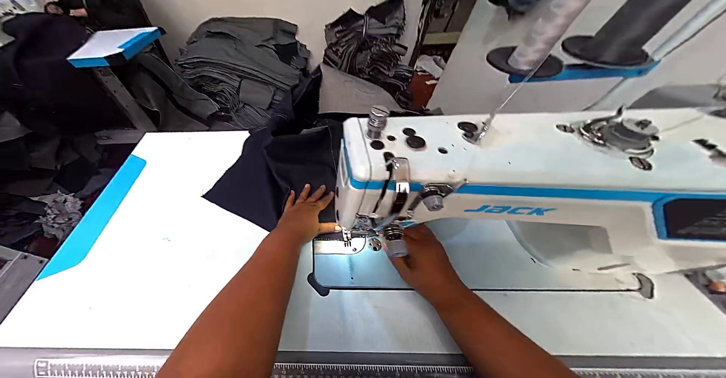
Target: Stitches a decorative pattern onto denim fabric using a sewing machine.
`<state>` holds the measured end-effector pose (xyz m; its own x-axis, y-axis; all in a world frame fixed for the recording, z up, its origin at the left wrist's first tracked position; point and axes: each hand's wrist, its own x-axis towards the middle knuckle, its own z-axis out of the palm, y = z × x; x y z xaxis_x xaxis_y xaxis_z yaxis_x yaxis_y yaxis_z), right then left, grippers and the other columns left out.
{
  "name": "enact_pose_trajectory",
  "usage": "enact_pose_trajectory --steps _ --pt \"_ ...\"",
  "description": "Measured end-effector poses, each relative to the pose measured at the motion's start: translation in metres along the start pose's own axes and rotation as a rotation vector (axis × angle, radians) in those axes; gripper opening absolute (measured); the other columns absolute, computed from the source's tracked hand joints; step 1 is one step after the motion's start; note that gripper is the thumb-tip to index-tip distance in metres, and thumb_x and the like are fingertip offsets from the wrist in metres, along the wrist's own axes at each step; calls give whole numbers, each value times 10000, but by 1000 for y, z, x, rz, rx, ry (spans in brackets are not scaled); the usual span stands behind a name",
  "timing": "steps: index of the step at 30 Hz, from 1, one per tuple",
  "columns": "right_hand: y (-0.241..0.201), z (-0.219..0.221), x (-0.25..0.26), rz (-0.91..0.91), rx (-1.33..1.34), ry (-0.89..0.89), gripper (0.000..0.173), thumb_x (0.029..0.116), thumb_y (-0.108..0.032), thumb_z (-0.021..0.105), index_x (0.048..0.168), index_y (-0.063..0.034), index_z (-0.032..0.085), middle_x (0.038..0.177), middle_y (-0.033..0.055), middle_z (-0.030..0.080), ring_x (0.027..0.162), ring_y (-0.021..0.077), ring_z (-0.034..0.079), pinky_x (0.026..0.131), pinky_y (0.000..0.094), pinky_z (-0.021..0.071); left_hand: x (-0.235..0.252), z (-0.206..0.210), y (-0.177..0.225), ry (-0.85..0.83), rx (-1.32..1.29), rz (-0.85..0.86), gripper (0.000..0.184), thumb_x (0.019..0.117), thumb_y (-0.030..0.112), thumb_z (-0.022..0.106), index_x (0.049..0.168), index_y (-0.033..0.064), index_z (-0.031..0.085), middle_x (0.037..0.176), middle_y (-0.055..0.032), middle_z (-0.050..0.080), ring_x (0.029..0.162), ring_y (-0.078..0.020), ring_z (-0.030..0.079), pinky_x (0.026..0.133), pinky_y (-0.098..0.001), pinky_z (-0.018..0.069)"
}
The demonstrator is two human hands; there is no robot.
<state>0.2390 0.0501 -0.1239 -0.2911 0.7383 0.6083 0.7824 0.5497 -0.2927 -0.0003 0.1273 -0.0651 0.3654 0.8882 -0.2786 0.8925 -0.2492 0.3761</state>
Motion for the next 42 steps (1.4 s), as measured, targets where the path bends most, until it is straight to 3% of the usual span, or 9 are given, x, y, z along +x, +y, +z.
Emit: enact_pose_trajectory --steps 10,18,21,24,29,34,37,39,42 --pt "-52 -58 -107 50 221 -319 283 974 -127 584 1082 65 762 1237 289 694 1236 553 590 1107 667 380 -52 -10 -102 116 -33 -237 800 994 590 564 1650 251 256 1742 -10 108 1608 -322 10 1247 -637 2" --pt "-165 -4 25 -358 412 -106 352 1023 -324 530 1041 -99 799 1182 97 755 1193 284 683 1045 487 526 -224 56 -72 32 -74 -172 756 1024 516 554 1645 186 276 1733 -66 153 1605 -345 36 1240 -663 1" --pt "-206 26 93 -386 329 -67 324 885 -207 699 1169 -64 761 1329 161 671 1295 382 590 1061 583 480 -301 92 -74 306 -249 -50 461 1009 271 641 1438 104 614 1560 -116 508 1503 -344 385 1225 -607 247" --pt "-231 53 142 -258 36 -310 858 763 -63 872 1532 -124 498 1656 180 334 1522 510 242 1112 775 265 -351 90 -118 992 -581 -150 239 980 164 601 969 -16 758 996 -98 750 968 -164 714 912 -375 579" --pt "-226 68 165 -88 172 -345 382 999 36 509 1320 -58 693 1350 189 668 1196 442 657 956 669 503 -378 42 -203 1045 -1168 -632 556 1069 146 526 1550 -36 313 1510 -250 457 1304 -294 542 1047 -428 476" --pt "-214 1 163 258 944 -238 287 1073 -48 420 1265 -15 630 1166 85 681 1056 124 643 957 375 523 -351 28 -229 817 -1104 -609 824 979 170 682 1603 -16 178 1501 -264 461 1285 -321 552 1000 -454 501" --pt "-184 -25 134 123 891 -410 295 971 -5 433 1129 -39 681 1024 -11 706 956 38 653 910 303 547 -334 14 -234 620 -605 -790 1166 791 399 885 1608 -51 184 1618 -316 276 1488 -466 305 1206 -540 306" --pt "-161 -33 115 49 783 -618 312 958 61 442 1097 13 717 1083 46 733 1037 78 673 973 316 543 -323 7 -229 473 -347 -940 1314 729 556 890 1628 -20 123 1630 -311 253 1488 -515 273 1198 -596 291" --pt "-133 -26 94 -133 622 -865 364 928 133 405 1045 90 748 1221 240 706 1283 326 618 1153 447 433 -315 -1 -224 462 -369 -932 1113 828 354 864 1621 -12 173 1470 -318 503 1398 -478 465 1159 -622 345"
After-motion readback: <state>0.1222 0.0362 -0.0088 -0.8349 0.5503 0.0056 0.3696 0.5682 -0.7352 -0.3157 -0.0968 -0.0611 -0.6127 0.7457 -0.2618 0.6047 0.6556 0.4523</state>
